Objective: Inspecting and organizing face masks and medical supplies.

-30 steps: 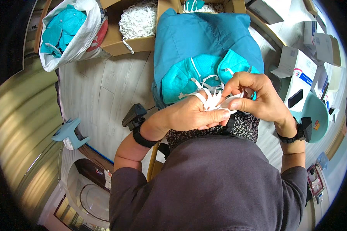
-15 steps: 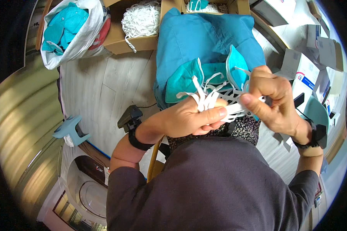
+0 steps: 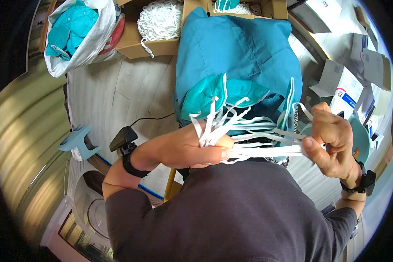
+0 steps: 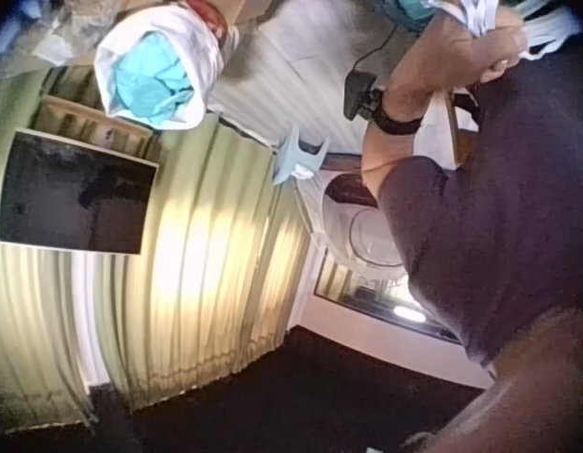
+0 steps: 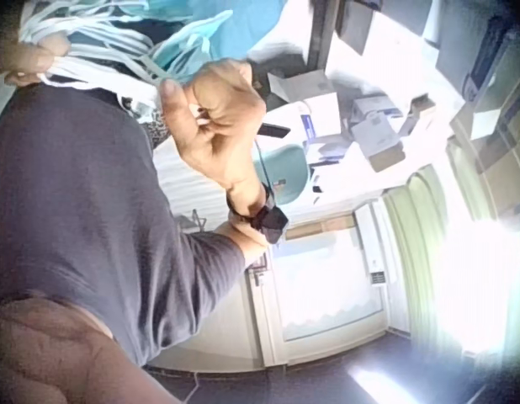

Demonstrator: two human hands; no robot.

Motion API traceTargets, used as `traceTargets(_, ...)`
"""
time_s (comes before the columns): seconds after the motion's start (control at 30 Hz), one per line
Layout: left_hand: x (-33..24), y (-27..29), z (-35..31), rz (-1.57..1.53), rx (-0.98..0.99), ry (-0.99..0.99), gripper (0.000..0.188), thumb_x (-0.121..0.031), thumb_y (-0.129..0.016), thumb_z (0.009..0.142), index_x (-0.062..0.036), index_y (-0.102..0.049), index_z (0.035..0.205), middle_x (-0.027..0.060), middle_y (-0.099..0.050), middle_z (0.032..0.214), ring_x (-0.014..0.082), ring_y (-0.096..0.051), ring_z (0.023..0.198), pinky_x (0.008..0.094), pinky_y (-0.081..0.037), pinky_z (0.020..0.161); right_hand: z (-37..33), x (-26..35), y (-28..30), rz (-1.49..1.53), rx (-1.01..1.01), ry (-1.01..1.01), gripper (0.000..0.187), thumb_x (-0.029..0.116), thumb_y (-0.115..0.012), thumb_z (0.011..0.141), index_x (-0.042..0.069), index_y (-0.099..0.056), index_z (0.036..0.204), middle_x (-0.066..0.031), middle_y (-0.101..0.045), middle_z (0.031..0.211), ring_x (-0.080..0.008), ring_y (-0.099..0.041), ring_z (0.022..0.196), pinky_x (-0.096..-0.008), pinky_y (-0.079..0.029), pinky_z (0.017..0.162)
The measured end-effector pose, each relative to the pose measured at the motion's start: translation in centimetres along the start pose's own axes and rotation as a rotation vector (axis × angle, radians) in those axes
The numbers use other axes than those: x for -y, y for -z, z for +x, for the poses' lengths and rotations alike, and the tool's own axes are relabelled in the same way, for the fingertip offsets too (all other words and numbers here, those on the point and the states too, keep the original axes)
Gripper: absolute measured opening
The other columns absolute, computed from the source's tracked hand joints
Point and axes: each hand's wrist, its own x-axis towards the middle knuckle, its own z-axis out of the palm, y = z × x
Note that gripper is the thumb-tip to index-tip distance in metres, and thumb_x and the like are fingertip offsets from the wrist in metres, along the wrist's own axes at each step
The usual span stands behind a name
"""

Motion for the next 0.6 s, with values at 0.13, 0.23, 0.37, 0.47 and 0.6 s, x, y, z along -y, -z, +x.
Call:
traceTargets(0.13, -0.1, 0.6, -1.3, 0.009, 0.008, 0.022, 0.027, -0.024, -0.051, 0.099, -0.0052, -0.053, 0.079, -0.0026, -0.042, 0.062, 0.0067, -0.04, 0.054, 0.0252, -0.033, 0.049, -0.5, -0.2, 0.5, 0.012, -0.022, -0.019, 0.032, 0.009, -0.066, 0.081, 0.005, -0.046, 0.056, -0.006, -0.042, 0.056, -0.0234, -0.038, 0.053, -0.036, -0.028, 0.063)
traceTargets(0.23, -0.1, 0.9, -2.1, -0.004, -0.002, 0.014, 0.027, -0.025, -0.052, 0.1, -0.0055, -0.055, 0.082, -0.0028, -0.043, 0.065, 0.0062, -0.04, 0.057, 0.0245, -0.033, 0.051, -0.8, -0.4, 0.8, 0.028, -0.048, -0.041, 0.032, 0.008, -0.067, 0.081, 0.005, -0.046, 0.056, -0.0061, -0.041, 0.055, -0.0233, -0.038, 0.053, -0.0361, -0.028, 0.062)
traceTargets(0.37, 0.7, 1.6, -2.8, 0.041, -0.004, -0.034, 0.025, -0.024, -0.053, 0.1, -0.0049, -0.056, 0.084, -0.0026, -0.045, 0.068, 0.0069, -0.042, 0.062, 0.0253, -0.035, 0.055, -1.0, -1.0, 0.9, 0.043, -0.148, -0.085, 0.035, 0.009, -0.067, 0.081, 0.005, -0.041, 0.057, -0.0053, -0.04, 0.056, -0.0216, -0.035, 0.052, -0.0356, -0.028, 0.062)
traceTargets(0.47, -0.3, 1.3, -3.2, 0.038, -0.084, 0.011, 0.024, -0.023, -0.054, 0.1, -0.0046, -0.058, 0.084, -0.0023, -0.047, 0.07, 0.0079, -0.042, 0.066, 0.0264, -0.036, 0.058, -1.1, -1.4, 1.0, 0.027, -0.186, -0.163, 0.038, 0.01, -0.065, 0.083, 0.005, -0.037, 0.058, -0.0039, -0.04, 0.056, -0.0184, -0.032, 0.053, -0.0347, -0.028, 0.062)
traceTargets(0.6, 0.2, 1.5, -3.8, 0.019, -0.143, 0.037, 0.024, -0.024, -0.057, 0.098, -0.0044, -0.059, 0.086, -0.0019, -0.049, 0.072, 0.0079, -0.043, 0.067, 0.0264, -0.036, 0.059, -1.3, -2.2, 0.7, 0.057, -0.24, -0.228, 0.039, 0.011, -0.063, 0.088, 0.005, -0.037, 0.06, -0.0002, -0.039, 0.058, -0.0132, -0.032, 0.055, -0.0312, -0.028, 0.059)
